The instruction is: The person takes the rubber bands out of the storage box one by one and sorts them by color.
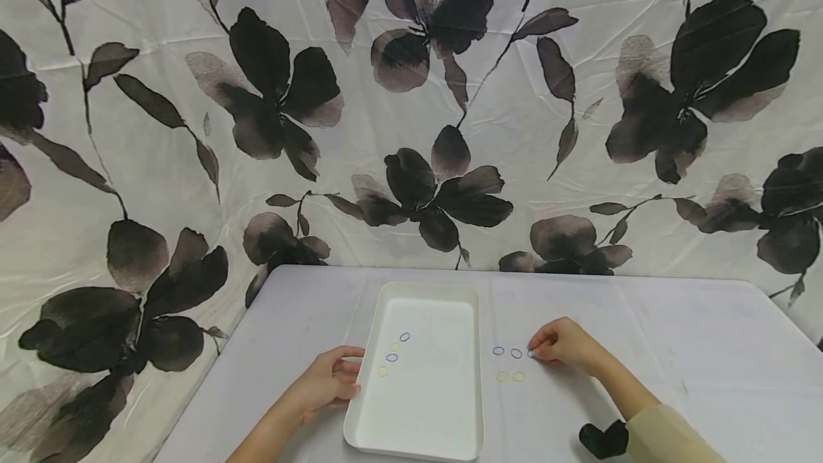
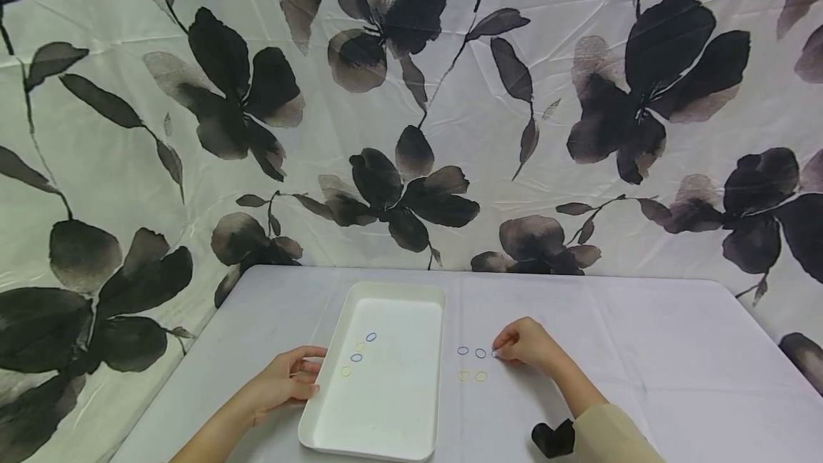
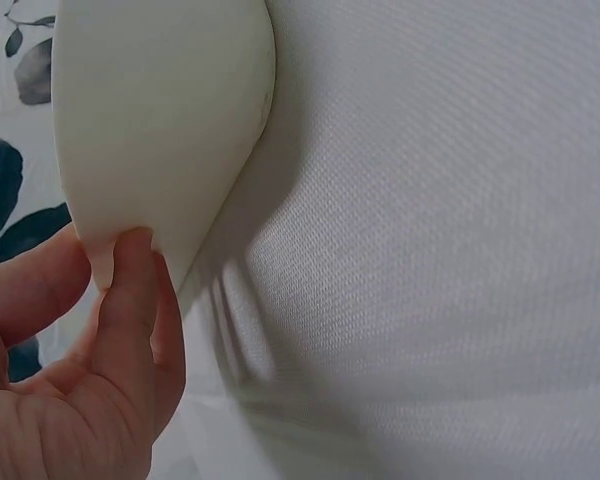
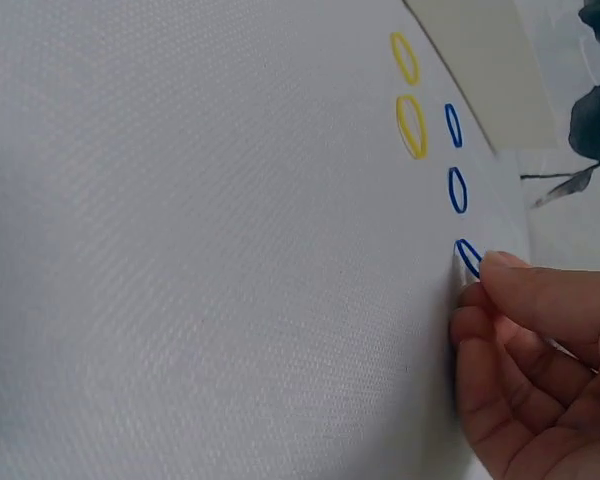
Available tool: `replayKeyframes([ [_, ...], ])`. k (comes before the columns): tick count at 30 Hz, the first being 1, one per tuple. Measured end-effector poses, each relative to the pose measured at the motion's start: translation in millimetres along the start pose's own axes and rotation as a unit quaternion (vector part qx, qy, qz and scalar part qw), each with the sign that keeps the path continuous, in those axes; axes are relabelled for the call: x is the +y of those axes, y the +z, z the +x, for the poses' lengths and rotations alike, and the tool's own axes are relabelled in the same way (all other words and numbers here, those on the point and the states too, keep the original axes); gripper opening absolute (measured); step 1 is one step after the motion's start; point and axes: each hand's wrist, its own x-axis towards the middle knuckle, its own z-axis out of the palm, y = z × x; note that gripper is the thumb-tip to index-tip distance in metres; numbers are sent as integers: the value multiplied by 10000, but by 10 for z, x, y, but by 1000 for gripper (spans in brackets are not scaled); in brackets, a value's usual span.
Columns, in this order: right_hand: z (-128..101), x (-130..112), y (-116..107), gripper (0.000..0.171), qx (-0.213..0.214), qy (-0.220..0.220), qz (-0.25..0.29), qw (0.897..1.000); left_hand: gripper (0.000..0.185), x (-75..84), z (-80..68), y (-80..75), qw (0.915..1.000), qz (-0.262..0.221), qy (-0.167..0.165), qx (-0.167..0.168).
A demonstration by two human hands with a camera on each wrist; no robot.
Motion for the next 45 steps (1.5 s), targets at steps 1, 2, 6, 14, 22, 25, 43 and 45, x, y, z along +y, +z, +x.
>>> replayKeyframes([
  [1, -3, -5, -3, 7, 7, 64, -25, 10000, 61, 3, 1, 1, 10000, -6, 5, -5],
  [2, -5, -9, -5, 7, 11, 126, -53, 9999, 61, 6, 2, 1, 10000, -7, 17, -7],
  [6, 7, -27, -16, 6, -31, 279, -121, 9995, 60, 16, 3, 0, 10000, -16, 58, -11],
  [14, 58, -89, -77, 6, 43, 508, -391, 9979, 61, 11, 4, -7, 10000, -27, 46, -14],
  [22, 184, -245, -95, 12, 122, 494, -390, 9979, 61, 16, 20, -6, 10000, 30, 84, 37],
  [25, 235, -331, -68, 12, 160, 442, -439, 9979, 61, 9, 23, 0, 10000, 24, 89, 37],
  [43, 514, -812, 159, 15, -251, -104, -203, 9994, 61, -4, -5, 7, 9999, 26, 120, -34],
  [45, 537, -845, 189, 16, -263, -168, -125, 9994, 62, 1, -6, 2, 9999, 34, 117, -17],
])
